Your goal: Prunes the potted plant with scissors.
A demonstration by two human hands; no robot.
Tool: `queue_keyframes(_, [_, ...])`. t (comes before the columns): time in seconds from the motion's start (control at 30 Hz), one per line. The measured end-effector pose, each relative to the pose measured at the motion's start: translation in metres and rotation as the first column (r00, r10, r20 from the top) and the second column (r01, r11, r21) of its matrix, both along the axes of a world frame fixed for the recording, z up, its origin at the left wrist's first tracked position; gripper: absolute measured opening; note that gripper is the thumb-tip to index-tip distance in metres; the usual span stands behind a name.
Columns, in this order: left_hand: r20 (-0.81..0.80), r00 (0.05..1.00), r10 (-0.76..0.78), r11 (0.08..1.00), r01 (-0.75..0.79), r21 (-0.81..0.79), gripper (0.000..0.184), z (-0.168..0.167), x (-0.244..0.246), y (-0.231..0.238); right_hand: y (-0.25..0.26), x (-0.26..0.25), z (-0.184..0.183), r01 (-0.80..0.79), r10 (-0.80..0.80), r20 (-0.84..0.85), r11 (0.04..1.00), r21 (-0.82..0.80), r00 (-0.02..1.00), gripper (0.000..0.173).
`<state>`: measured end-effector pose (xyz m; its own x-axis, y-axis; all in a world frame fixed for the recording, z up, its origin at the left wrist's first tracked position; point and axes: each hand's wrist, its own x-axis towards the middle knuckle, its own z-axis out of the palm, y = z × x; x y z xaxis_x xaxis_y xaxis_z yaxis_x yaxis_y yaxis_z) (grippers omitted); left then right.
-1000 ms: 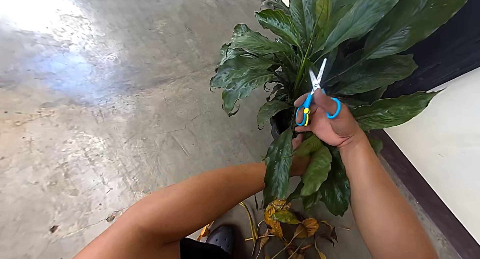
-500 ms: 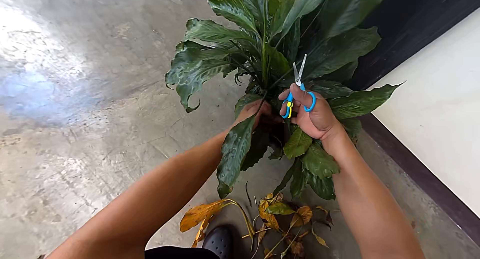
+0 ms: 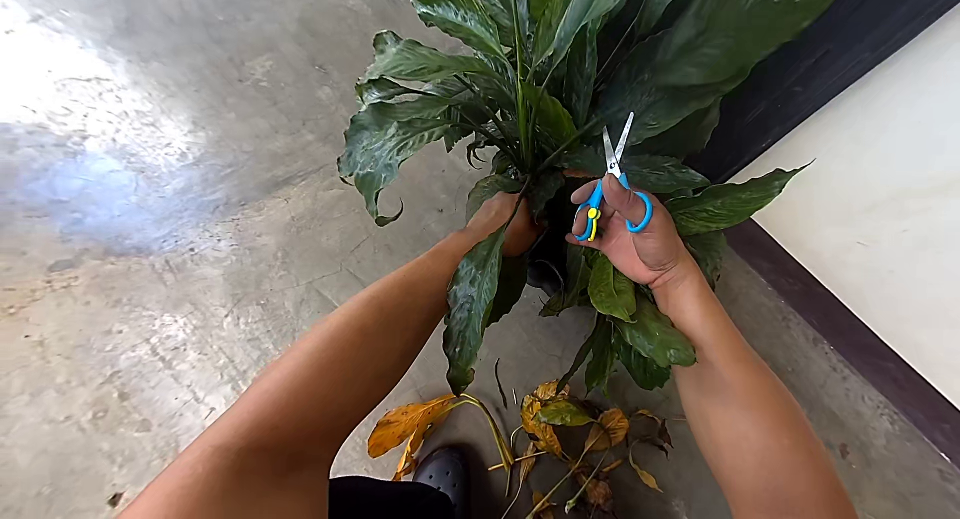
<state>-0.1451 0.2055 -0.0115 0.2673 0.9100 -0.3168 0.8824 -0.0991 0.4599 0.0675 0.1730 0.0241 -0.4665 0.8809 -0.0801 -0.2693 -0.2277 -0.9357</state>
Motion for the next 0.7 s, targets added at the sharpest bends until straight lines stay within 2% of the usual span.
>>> queue_keyframes(0.07, [0.025,0.999,0.026,0.999,-0.025,-0.049,0.041,-0.009,0.005,-0.001,0.001,0.002,-0.001,0.0,0.0,-0.026,1.0,-0.008,1.0,0.033])
queue_keyframes(0.13, [0.026,1.0,0.013,1.0,-0.012,-0.026,0.042,-0.017,0.008,-0.002,0.001,0.003,0.0,0.012,-0.012,-0.04,1.0,-0.017,0.999,0.034])
queue_keyframes(0.3, [-0.001,0.999,-0.036,0.998,0.036,0.046,0.04,0.001,0.018,-0.016,-0.001,0.002,0.007,0.039,-0.04,-0.037,0.999,-0.031,0.999,0.035])
queue_keyframes(0.33, [-0.004,0.998,-0.064,0.996,0.064,0.056,0.039,-0.002,0.018,-0.018,-0.002,0.001,0.008,0.044,-0.045,-0.037,0.999,-0.031,0.998,0.035])
queue_keyframes(0.4, [0.031,0.989,-0.142,0.985,0.138,0.104,0.036,-0.028,0.013,-0.015,-0.003,0.001,0.008,0.044,-0.045,-0.045,0.999,-0.026,0.998,0.036])
queue_keyframes(0.43, [0.069,0.991,-0.112,0.994,0.111,0.024,0.038,-0.03,0.017,-0.016,-0.004,0.001,0.009,0.043,-0.044,-0.05,0.999,-0.02,0.998,0.036])
queue_keyframes(0.47, [0.037,0.998,-0.06,0.998,0.06,-0.016,0.039,-0.023,0.022,-0.017,-0.005,0.002,0.009,0.044,-0.045,-0.054,0.999,-0.015,0.998,0.036])
queue_keyframes(0.5, [0.019,1.0,0.005,1.0,-0.004,-0.029,0.04,-0.014,0.026,-0.016,-0.006,0.003,0.01,0.049,-0.05,-0.061,0.999,-0.015,0.997,0.036])
queue_keyframes(0.57, [0.048,0.995,0.086,0.996,-0.086,0.001,0.04,-0.021,0.027,-0.008,-0.006,0.004,0.011,0.051,-0.052,-0.071,0.999,-0.016,0.996,0.036])
queue_keyframes(0.63, [-0.023,0.997,0.071,0.997,-0.07,0.022,0.036,-0.025,0.033,-0.003,-0.006,0.005,0.011,0.061,-0.063,-0.084,0.998,-0.018,0.994,0.036])
queue_keyframes(0.7, [-0.132,0.989,0.066,0.997,-0.07,-0.025,0.033,-0.007,0.047,-0.005,-0.008,0.007,0.012,0.07,-0.072,-0.096,0.997,-0.02,0.993,0.036])
